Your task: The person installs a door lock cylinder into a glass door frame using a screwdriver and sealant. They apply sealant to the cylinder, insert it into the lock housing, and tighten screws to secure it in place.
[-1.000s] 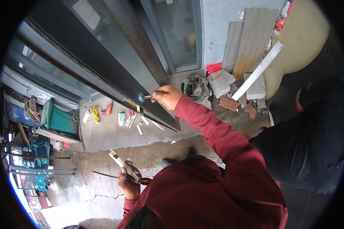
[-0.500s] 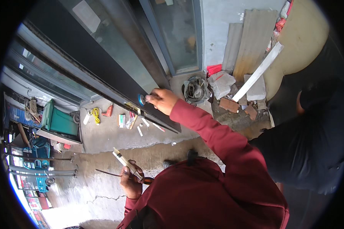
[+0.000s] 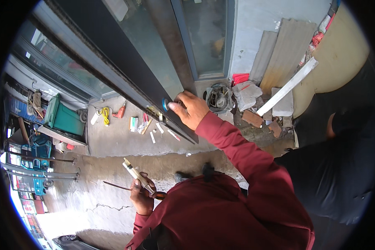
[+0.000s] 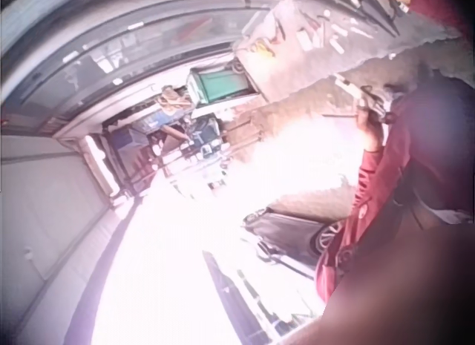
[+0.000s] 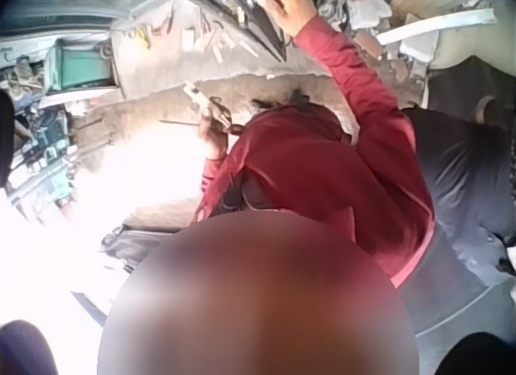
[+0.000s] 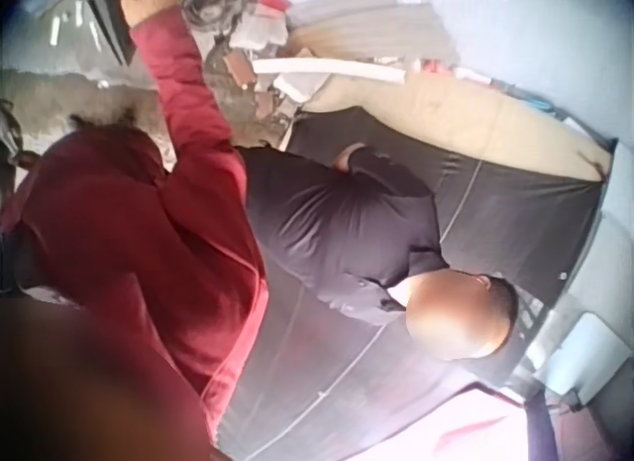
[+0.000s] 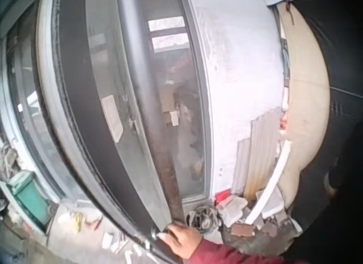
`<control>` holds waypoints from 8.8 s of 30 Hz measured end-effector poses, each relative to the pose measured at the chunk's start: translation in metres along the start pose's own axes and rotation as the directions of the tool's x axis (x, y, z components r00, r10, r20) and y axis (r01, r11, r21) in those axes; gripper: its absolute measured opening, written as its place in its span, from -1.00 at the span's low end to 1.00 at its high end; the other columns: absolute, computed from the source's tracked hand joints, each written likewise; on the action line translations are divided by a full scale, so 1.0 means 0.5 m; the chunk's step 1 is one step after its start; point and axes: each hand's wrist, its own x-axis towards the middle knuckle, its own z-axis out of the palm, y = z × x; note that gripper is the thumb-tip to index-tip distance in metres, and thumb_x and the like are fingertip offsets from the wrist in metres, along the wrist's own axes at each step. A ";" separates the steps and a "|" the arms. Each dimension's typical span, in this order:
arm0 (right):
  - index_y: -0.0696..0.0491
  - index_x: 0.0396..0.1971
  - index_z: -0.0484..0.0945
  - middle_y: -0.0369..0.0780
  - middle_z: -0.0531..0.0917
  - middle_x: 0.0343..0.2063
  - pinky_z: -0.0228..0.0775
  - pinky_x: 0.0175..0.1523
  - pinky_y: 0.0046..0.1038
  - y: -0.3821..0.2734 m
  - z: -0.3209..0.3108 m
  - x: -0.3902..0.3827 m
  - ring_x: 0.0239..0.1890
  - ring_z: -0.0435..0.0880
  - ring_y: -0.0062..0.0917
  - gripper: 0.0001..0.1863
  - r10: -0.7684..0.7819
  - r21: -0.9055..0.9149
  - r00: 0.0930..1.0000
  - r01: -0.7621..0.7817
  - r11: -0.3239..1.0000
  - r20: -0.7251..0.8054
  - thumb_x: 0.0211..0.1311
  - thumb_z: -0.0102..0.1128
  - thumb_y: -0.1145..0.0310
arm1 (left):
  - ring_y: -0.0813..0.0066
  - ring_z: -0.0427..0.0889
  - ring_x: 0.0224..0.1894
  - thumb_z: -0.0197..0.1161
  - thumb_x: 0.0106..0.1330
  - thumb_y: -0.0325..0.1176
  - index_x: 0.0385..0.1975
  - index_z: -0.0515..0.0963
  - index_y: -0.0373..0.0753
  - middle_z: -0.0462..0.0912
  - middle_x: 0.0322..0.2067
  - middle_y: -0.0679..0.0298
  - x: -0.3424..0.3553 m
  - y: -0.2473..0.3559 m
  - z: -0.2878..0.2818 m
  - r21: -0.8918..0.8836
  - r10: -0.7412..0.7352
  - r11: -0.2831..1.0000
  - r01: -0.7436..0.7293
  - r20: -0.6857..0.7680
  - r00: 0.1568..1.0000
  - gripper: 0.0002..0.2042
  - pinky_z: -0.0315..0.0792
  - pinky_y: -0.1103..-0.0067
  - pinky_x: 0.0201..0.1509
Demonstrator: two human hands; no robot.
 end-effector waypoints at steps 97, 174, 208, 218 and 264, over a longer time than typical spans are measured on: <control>0.17 -0.31 0.51 -0.32 0.51 -0.60 0.28 -0.49 -0.58 -0.010 -0.034 0.029 -0.59 0.46 -0.69 -0.80 0.310 0.459 0.844 -0.506 0.730 0.438 0.44 0.16 0.33 | 0.59 0.39 -0.66 0.18 0.40 -0.09 -0.02 0.50 -0.38 0.62 -0.48 0.12 0.004 -0.008 -0.018 -0.019 0.003 1.000 -0.004 -0.029 1.000 -0.58 0.30 0.67 -0.58; 0.13 -0.49 0.48 -0.41 0.41 -0.63 0.20 -0.47 -0.57 -0.008 -0.048 0.025 -0.58 0.30 -0.74 -0.67 0.393 0.374 0.843 -0.521 0.767 0.368 0.51 0.09 0.28 | 0.56 0.36 -0.68 0.17 0.42 -0.04 -0.02 0.46 -0.39 0.58 -0.51 0.12 -0.001 0.019 -0.002 0.077 -0.017 0.997 0.017 0.003 1.000 -0.55 0.24 0.65 -0.65; -0.13 -0.63 0.28 -0.49 0.25 -0.76 0.04 -0.61 -0.47 0.001 -0.016 0.061 -0.76 0.23 -0.69 -0.59 0.480 0.443 0.384 -0.896 -0.010 0.788 0.44 0.04 0.09 | 0.52 0.38 -0.69 0.17 0.41 -0.03 0.00 0.44 -0.37 0.55 -0.53 0.17 0.010 0.006 -0.010 0.064 -0.009 0.998 0.006 0.054 0.999 -0.54 0.26 0.61 -0.68; -0.03 -0.55 0.40 -0.42 0.31 -0.70 0.10 -0.59 -0.50 -0.015 -0.030 0.054 -0.72 0.28 -0.66 -0.58 0.470 0.477 0.467 -0.872 0.108 0.749 0.41 0.16 0.00 | 0.52 0.40 -0.68 0.19 0.40 -0.03 -0.02 0.45 -0.34 0.57 -0.51 0.17 0.009 0.001 -0.018 0.045 -0.010 0.999 0.009 0.025 1.000 -0.55 0.26 0.61 -0.67; 0.14 -0.30 0.57 -0.24 0.59 -0.50 0.32 -0.46 -0.54 -0.016 -0.017 0.032 -0.49 0.59 -0.59 -0.52 0.012 0.064 0.997 -0.017 0.998 0.078 0.48 0.02 -0.04 | 0.54 0.40 -0.65 0.20 0.40 -0.08 -0.03 0.48 -0.36 0.60 -0.50 0.11 -0.005 0.003 -0.007 -0.008 -0.004 1.000 0.003 -0.009 1.000 -0.58 0.30 0.63 -0.59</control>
